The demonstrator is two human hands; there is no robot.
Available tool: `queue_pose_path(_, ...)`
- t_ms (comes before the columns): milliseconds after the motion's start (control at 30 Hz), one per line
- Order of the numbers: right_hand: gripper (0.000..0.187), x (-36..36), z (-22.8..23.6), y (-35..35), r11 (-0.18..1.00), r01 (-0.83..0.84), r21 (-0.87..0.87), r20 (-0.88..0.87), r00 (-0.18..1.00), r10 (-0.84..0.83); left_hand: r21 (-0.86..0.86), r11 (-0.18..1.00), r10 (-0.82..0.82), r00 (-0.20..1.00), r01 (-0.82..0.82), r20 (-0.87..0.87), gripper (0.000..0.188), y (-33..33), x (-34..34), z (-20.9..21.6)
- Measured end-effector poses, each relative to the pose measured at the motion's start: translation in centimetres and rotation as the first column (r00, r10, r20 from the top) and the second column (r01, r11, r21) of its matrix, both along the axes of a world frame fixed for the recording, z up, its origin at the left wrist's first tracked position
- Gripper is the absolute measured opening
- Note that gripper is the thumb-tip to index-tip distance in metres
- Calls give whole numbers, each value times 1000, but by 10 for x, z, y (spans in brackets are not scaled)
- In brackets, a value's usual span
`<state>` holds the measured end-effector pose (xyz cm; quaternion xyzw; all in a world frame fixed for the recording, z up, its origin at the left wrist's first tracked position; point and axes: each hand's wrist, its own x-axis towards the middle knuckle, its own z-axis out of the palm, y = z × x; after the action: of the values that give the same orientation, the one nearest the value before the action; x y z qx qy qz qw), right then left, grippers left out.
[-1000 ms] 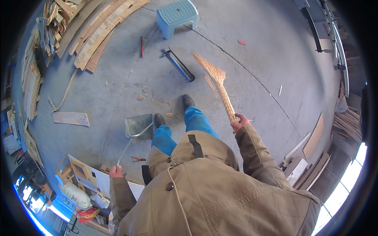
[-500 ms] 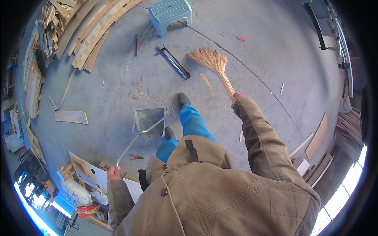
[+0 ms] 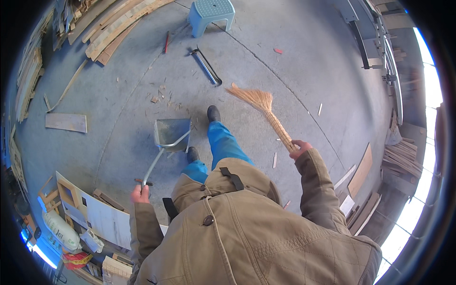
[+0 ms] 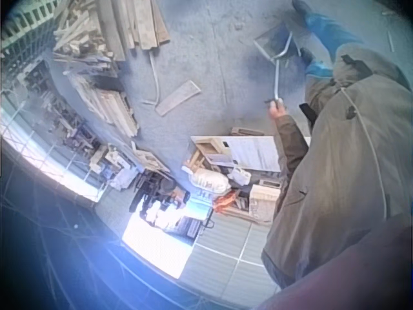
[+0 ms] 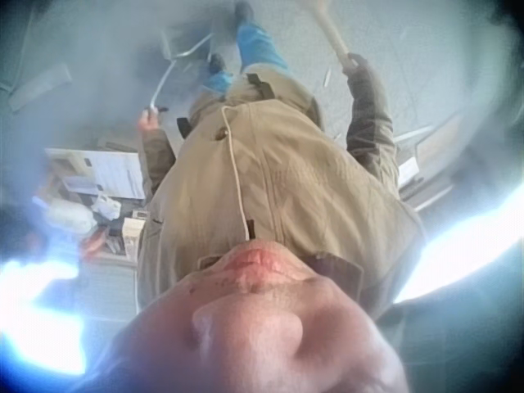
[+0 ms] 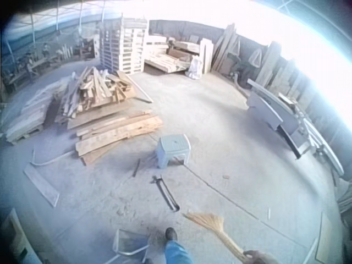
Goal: The person sweeps wood shavings and debris on a concrete floor using a straw broom and dustpan, then walks to a white bucket and empties the dustpan. The person continues sweeping and collecting debris across the workshop floor.
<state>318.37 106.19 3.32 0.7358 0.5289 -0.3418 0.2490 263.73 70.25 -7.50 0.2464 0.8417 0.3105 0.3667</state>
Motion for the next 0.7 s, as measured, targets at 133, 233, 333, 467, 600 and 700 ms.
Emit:
queue_pose_path(133, 66, -12, -56, -33, 985, 92, 146, -76, 994, -81, -23, 999, 41, 999, -41, -4, 27, -31, -3, 10)
queue_pose_path(233, 64, -34, -117, -45, 977, 170, 129, -53, 985, -164, -164, 986, -18, 995, 2, -94, 30, -52, 1, 29)
queue_pose_path(333, 62, -49, -151, -71, 985, 163, 52, -159, 975, -153, -269, 963, -41, 990, 4, -133, 30, -76, 4, 39)
queue_pose_path(467, 68, -83, -144, -113, 994, 64, -85, -146, 986, -76, -360, 932, -10, 992, -37, -128, 30, -105, -6, 30)
queue_pose_path(600, 68, -86, -89, -123, 993, 54, -105, -232, 970, -78, -376, 925, -22, 984, -47, -178, 31, -129, -11, 18)
queue_pose_path(700, 68, -80, -54, -114, 983, 91, -158, -223, 967, -126, -369, 929, -51, 981, -22, -188, 29, -149, -12, 10)
